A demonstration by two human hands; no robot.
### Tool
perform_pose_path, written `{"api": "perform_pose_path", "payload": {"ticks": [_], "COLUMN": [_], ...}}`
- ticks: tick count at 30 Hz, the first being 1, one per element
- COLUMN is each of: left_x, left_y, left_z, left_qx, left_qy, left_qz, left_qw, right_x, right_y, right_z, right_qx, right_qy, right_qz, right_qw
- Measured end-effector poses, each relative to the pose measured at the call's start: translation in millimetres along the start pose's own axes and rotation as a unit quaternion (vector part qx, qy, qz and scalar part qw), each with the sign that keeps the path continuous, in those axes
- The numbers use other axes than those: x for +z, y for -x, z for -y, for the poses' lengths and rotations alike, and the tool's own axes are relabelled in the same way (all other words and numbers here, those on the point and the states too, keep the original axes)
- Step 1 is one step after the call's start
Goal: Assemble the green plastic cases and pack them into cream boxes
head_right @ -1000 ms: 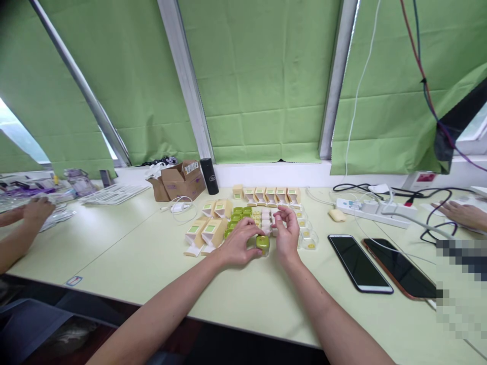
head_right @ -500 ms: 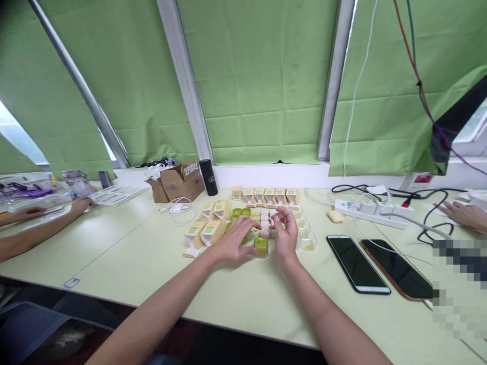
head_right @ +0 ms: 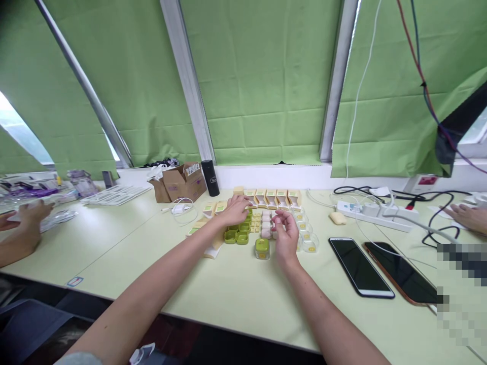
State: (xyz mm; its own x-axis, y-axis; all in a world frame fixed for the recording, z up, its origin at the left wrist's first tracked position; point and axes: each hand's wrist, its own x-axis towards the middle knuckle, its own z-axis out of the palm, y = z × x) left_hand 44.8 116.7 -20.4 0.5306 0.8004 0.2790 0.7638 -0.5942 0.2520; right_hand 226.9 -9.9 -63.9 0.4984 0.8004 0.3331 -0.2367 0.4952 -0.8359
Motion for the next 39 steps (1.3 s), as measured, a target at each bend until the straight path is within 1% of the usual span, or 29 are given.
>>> {"api": "perform_pose_path", "payload": {"ticks": [4, 9, 14, 19, 23, 30, 35, 39], "left_x": [14.0, 29.6, 36.4, 36.3, 30.7, 17.0, 8.3, -1.5], "left_y": [-27.0, -46.8, -54.8, -51.9, -45.8, -38.3, -26.2, -5.4], "left_z": [11.8, 22.6, 28.6, 34.2, 40.8, 47.3, 43.6, 31.6], "left_qx": [-0.024, -0.062, -0.097, -0.112, -0.104, -0.036, 0.010, 0.035], "left_qy": [0.003, -0.006, -0.027, -0.040, -0.037, -0.007, 0.001, -0.001], "left_qz": [0.039, 0.068, 0.101, 0.113, 0.091, 0.028, -0.013, -0.055], "left_qw": [0.999, 0.996, 0.990, 0.986, 0.990, 0.999, 1.000, 0.998], "right_x": [-0.4, -0.8, -1.0, -1.1, -1.1, -1.6, -1.4, -1.5], "right_y": [0.1, -0.5, -1.1, -0.6, -0.6, -0.9, 0.5, 0.3], "right_z": [-0.9, -1.0, -0.6, -0.2, 0.1, -1.9, -1.3, 0.8], "right_qx": [0.001, 0.001, 0.004, 0.003, 0.003, -0.004, -0.017, -0.024], "right_qy": [0.006, 0.006, 0.008, 0.012, 0.014, 0.024, 0.040, 0.048], "right_qz": [0.006, 0.011, 0.016, 0.013, 0.014, 0.023, 0.040, 0.040], "right_qw": [1.000, 1.000, 1.000, 1.000, 1.000, 0.999, 0.998, 0.998]}}
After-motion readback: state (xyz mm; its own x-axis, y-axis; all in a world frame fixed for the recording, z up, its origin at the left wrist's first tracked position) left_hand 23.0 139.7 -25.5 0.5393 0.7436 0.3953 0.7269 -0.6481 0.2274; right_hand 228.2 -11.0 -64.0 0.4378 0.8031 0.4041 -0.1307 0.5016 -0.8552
